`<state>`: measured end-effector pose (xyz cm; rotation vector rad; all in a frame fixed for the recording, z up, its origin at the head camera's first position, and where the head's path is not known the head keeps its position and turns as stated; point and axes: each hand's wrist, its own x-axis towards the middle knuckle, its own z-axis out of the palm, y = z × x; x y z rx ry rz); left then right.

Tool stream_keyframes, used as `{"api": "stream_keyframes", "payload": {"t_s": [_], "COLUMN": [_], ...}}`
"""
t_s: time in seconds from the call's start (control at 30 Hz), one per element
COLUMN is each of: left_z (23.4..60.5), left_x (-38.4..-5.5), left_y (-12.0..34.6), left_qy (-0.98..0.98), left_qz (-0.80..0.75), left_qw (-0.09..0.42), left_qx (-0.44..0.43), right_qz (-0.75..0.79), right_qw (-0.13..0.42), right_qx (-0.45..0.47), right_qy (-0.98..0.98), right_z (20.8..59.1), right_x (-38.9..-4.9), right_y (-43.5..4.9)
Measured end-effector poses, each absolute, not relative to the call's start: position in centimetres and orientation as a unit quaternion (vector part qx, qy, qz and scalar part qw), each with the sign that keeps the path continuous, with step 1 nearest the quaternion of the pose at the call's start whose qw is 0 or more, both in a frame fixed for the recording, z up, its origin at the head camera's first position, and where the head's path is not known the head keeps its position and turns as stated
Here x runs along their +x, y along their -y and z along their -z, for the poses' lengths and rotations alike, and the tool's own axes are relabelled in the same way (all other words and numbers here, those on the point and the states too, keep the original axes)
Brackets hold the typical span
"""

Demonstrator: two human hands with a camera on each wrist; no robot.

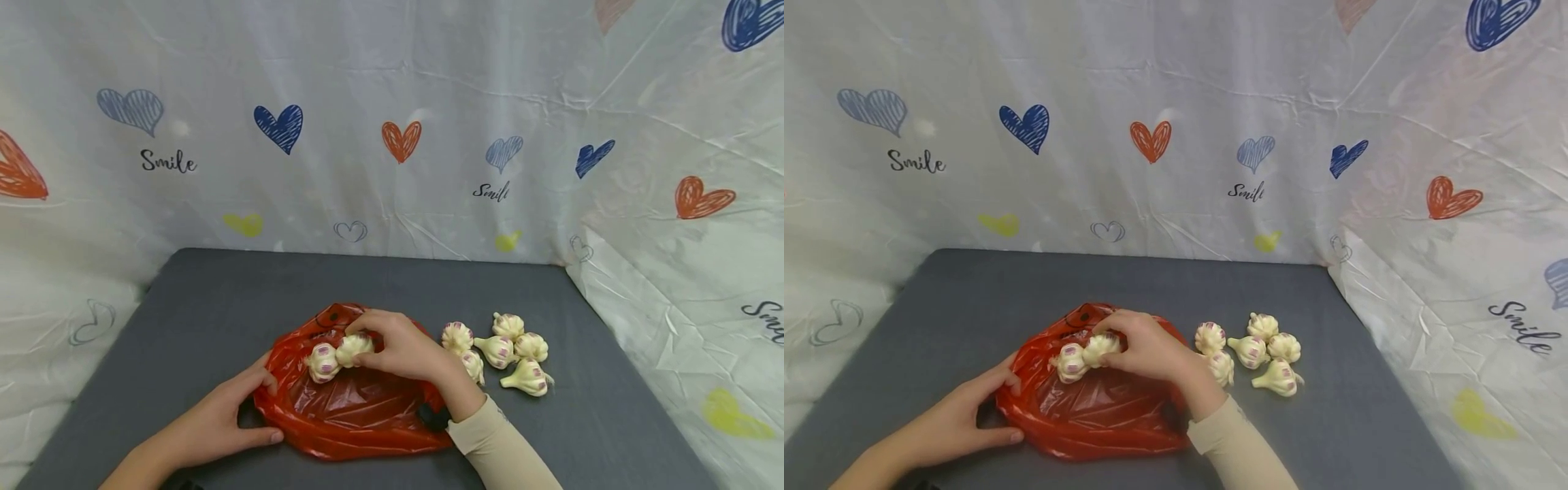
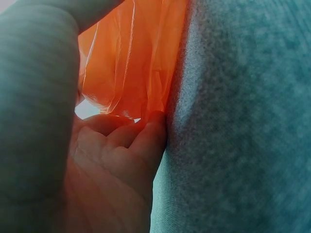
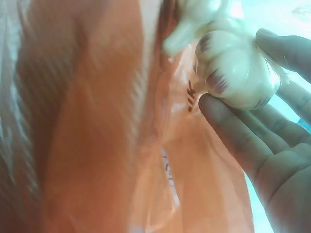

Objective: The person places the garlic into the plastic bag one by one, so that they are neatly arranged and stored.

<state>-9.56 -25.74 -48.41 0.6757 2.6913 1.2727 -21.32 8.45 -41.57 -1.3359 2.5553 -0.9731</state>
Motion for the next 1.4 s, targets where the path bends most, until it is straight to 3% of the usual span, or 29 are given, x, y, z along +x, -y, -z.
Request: {"api": "stream_keyframes", "payload": {"t_s": [0.53, 1.03, 1.4], "left_z": [48.4, 48.6, 48.4], "left_x": [-9.4, -9.3, -9.5], "left_y": [25.5, 25.6, 25.6], "left_qy": [-0.883, -0.887, -0.89], "left_qz": [-0.41, -0.402, -0.396], "left_qw": [0.049, 0.024, 0.036], "left_qx": [0.222, 0.227, 0.223], "right_qz": [0.266, 0.252, 0.25], "right_qw": [0.075, 0.064, 0.064], "right_qx": [-0.437, -0.451, -0.45], "right_qy": [-0.856, -0.854, -0.855], "right_z": [42.9, 43.1, 42.3], "right_x": [-20.8, -20.7, -20.8], "right_y": [-7.2, -6.9, -7.4]}}
